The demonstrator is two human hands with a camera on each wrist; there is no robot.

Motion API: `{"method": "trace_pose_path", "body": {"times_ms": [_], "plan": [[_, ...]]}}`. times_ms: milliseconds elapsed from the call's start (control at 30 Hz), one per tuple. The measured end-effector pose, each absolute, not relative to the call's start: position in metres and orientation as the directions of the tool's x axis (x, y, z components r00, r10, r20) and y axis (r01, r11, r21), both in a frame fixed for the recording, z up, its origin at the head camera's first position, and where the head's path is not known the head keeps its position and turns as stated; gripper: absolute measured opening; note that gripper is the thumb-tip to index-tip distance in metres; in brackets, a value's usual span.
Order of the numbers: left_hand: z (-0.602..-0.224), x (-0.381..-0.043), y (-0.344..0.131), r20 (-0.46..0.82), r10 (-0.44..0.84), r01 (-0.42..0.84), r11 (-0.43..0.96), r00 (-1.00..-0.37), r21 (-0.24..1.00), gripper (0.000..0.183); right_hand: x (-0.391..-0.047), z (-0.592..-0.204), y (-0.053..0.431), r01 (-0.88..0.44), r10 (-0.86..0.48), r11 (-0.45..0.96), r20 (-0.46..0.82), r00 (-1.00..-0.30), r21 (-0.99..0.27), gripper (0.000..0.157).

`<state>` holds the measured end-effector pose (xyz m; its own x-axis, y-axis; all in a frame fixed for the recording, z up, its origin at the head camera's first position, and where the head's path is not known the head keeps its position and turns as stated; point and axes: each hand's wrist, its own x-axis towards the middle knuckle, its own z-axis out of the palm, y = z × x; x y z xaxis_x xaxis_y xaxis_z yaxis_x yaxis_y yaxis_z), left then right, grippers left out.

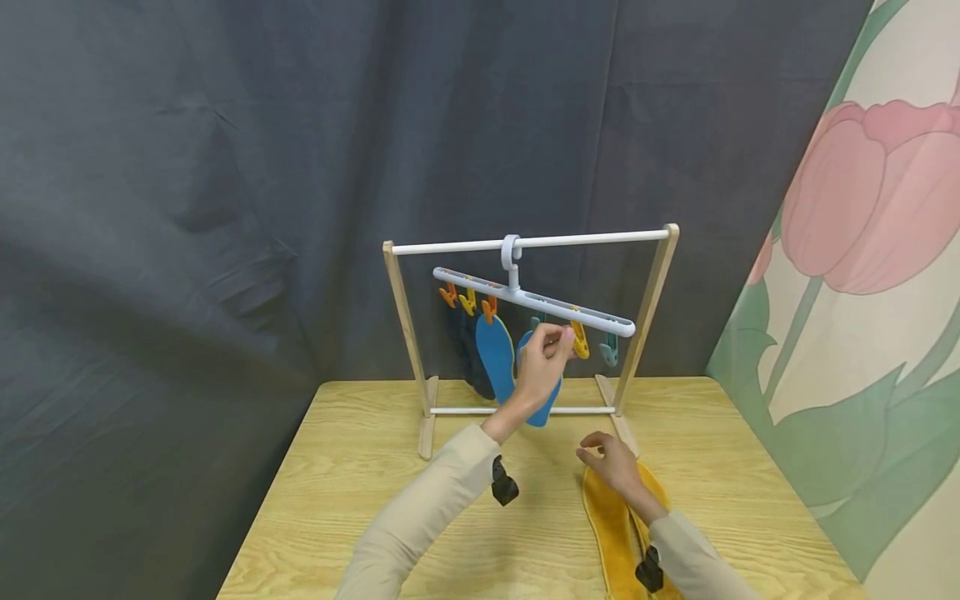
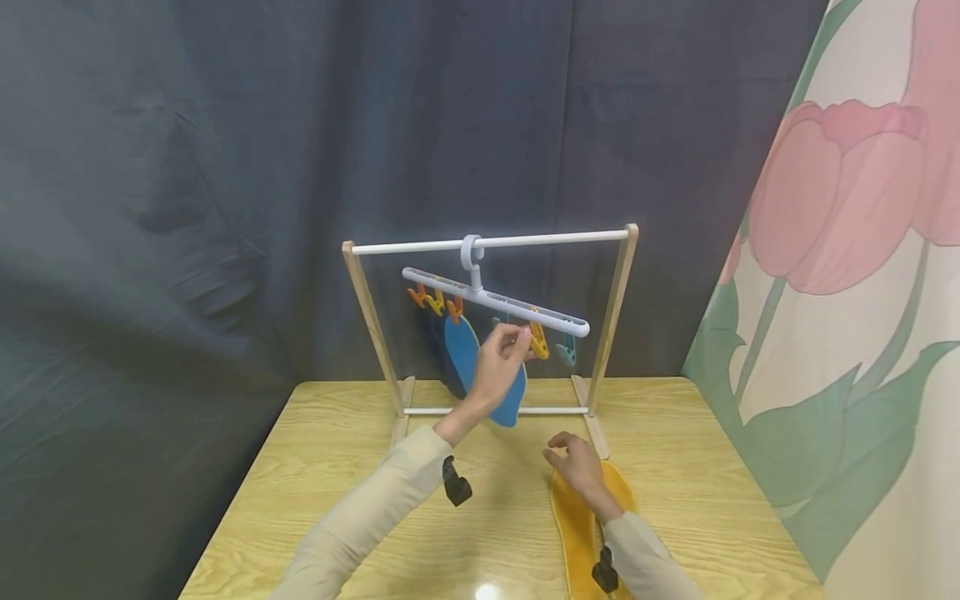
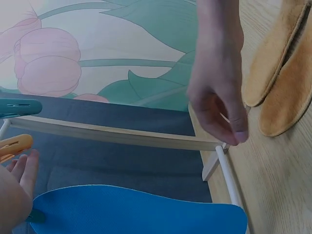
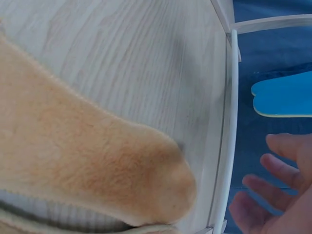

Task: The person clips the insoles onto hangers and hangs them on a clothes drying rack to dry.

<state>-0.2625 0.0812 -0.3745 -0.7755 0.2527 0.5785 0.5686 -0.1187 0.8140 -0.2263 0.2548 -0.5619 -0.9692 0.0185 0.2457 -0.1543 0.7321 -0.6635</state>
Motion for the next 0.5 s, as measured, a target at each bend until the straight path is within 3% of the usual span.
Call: {"method": "trace_pose_path", "body": {"times_ms": [300,500], "plan": [[-0.398,-0.292,0.096,0.553,0.235,0.549,-0.090,-0.799,0.831,0.022,-0.221,-0.569,0.263,-0.121,-0.020,0.813,0.181,-0.983,-0.570,0.026],[-0.397,-0.293,0.099,0.550,0.231,0.537,-0.122,-0.802,0.835,0.021,-0.214,-0.570,0.264,-0.081,-0.028,0.827,0.103,-0.994,-0.556,0.032]]}}
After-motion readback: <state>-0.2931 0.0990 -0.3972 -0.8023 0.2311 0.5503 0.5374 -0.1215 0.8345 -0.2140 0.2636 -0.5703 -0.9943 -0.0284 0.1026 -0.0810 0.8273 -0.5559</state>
